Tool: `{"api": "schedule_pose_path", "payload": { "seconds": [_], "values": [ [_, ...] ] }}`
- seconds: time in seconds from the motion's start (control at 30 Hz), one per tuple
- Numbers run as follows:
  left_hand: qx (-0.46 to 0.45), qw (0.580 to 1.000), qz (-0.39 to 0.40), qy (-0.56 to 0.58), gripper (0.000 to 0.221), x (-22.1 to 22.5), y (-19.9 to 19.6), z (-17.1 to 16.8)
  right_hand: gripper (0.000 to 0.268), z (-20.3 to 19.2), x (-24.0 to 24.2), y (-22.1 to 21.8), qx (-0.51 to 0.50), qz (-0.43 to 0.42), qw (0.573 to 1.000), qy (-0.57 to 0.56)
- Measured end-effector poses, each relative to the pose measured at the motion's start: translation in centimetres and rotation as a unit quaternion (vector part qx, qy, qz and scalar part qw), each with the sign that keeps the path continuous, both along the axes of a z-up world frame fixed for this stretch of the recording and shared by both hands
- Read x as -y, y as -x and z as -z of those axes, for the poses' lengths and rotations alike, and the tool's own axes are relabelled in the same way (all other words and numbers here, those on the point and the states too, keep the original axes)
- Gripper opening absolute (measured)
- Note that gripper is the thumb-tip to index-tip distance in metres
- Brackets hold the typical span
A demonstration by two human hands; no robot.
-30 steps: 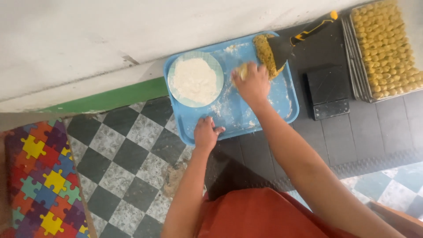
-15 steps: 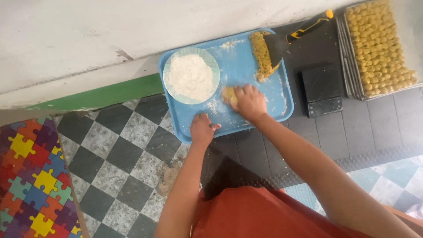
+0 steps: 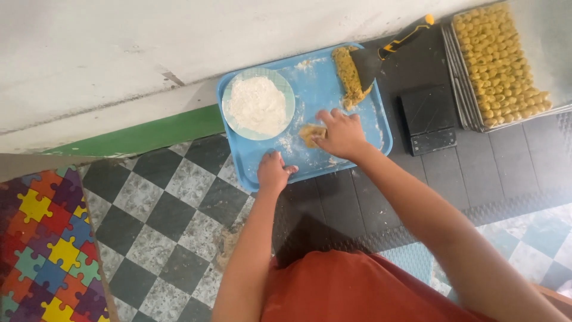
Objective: Kneading yellow dough, rolling it into a long cylinder, and cutting it into small pieces using a hand scraper.
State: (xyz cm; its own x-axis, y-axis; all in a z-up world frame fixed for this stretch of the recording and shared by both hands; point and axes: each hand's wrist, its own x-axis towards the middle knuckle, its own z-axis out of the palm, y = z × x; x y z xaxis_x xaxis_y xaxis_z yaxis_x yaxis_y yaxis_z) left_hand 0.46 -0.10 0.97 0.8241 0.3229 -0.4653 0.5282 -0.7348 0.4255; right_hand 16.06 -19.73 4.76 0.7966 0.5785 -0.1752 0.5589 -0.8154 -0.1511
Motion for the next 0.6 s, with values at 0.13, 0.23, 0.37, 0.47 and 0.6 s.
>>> {"api": "schedule_pose_path", "payload": {
  "seconds": [0.13,0.23,0.37,0.47,0.6],
  "values": [
    [0.009,1.000,0.004,0.002,0.048,0.0,0.3,0.3,0.077,0.8,-2.9,1.1,0.084,0.059,0.994,-0.023],
    [0.008,1.000,0.003,0.014,0.052,-0.1,0.2,0.5,0.066,1.1,-3.2,5.3,0.046,0.065,0.997,-0.010],
    [-0.003,1.000,0.006,0.010,0.056,0.1,-0.3,-0.2,0.066,3.0,-1.8,6.6,0.179,-0.053,0.982,-0.037],
    [0.014,1.000,0.006,0.018,0.055,-0.1,0.0,-0.6,0.059,5.2,-2.6,4.4,0.212,-0.052,0.974,-0.064],
    [0.030,0.999,0.003,0.036,0.050,0.0,0.5,-0.5,0.055,6.1,-3.3,1.6,0.173,-0.039,0.981,-0.081]
  ]
}}
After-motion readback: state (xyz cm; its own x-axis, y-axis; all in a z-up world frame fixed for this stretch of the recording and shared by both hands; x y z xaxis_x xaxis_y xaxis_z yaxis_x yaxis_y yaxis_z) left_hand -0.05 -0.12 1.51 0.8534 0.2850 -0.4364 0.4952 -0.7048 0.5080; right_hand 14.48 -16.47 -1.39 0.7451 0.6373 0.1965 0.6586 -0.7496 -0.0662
